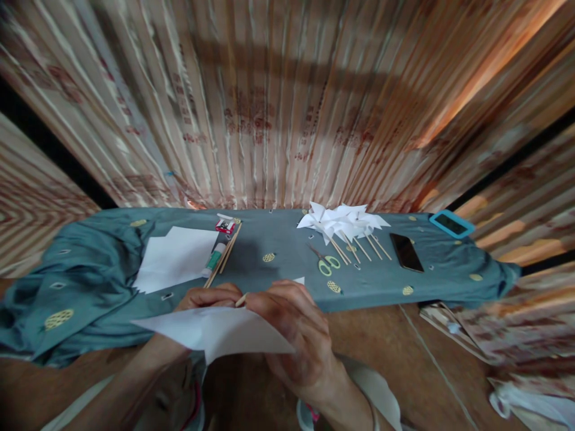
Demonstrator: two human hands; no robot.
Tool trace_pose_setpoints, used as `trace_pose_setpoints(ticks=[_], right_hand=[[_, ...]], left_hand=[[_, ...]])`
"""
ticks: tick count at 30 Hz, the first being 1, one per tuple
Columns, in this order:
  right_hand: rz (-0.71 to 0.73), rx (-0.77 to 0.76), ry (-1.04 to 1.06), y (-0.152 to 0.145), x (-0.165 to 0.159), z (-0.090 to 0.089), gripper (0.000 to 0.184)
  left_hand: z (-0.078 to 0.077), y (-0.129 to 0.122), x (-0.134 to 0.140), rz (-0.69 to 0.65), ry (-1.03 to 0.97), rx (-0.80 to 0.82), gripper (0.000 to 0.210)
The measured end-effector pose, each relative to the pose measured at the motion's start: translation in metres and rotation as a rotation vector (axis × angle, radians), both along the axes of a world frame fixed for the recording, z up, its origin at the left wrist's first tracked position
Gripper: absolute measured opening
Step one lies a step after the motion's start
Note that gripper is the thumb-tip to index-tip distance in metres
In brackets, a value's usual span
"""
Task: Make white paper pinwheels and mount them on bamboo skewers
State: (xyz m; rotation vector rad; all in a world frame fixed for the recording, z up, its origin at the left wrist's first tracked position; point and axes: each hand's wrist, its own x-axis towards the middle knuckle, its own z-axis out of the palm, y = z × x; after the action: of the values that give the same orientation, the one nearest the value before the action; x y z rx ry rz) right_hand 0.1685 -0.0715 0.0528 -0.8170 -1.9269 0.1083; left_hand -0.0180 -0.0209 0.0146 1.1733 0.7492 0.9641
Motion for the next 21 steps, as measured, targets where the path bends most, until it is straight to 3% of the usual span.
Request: trace_pose_setpoints(ticks=[11,21], right_hand=[[-0.025,0.029,-0.003,0.004,-0.001,-0.001,0.026],[-0.002,-0.012,0.017,0.008,-0.006,0.000,0.025]], left_hand=[[-0.005,0.005,0.000,0.078,-0.033,-0.066,0.017],[0.006,0.002,-0.002,-0.020,-0.078,-0.034,0.020]])
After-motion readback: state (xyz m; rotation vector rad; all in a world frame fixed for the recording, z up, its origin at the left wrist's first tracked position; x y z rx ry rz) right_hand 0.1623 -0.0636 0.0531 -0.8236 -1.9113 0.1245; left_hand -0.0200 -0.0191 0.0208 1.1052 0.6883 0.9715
